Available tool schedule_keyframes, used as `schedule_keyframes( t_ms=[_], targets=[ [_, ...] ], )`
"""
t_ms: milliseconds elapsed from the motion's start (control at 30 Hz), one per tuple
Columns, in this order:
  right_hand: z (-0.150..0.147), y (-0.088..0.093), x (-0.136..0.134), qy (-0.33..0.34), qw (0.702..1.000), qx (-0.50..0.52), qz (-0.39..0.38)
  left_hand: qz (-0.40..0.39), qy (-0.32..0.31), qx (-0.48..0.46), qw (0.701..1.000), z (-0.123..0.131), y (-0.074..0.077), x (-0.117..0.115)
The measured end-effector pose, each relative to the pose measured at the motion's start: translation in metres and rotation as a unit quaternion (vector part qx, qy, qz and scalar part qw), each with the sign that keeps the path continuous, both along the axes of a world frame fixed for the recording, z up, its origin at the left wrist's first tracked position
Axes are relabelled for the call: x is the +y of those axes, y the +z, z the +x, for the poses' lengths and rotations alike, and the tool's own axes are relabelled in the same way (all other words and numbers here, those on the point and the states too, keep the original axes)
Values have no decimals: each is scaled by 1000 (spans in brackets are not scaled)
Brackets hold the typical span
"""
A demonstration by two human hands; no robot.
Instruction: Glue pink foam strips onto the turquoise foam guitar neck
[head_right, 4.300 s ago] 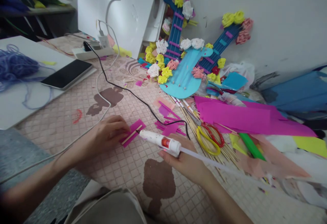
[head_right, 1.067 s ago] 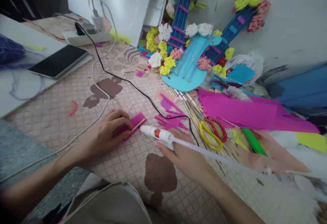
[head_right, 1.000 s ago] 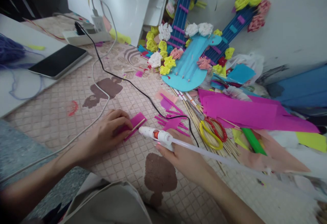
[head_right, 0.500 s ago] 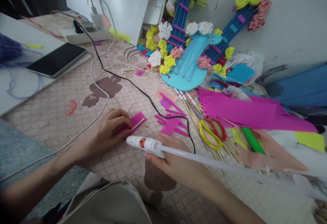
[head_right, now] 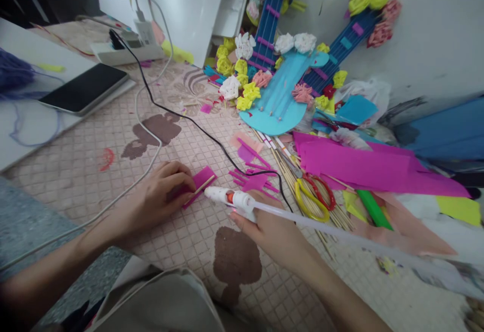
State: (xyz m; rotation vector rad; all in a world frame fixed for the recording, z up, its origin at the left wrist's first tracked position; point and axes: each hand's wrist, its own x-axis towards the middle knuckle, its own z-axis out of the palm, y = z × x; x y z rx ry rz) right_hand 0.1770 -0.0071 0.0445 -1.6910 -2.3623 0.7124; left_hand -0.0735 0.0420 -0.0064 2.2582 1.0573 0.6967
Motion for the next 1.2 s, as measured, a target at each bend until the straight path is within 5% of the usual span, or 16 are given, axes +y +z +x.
schedule_keyframes(
  t_ms=[1200],
  targets=[
    [13, -5, 6, -105, 988, 71, 87, 8, 3, 10, 1000, 0, 5, -2]
  ],
)
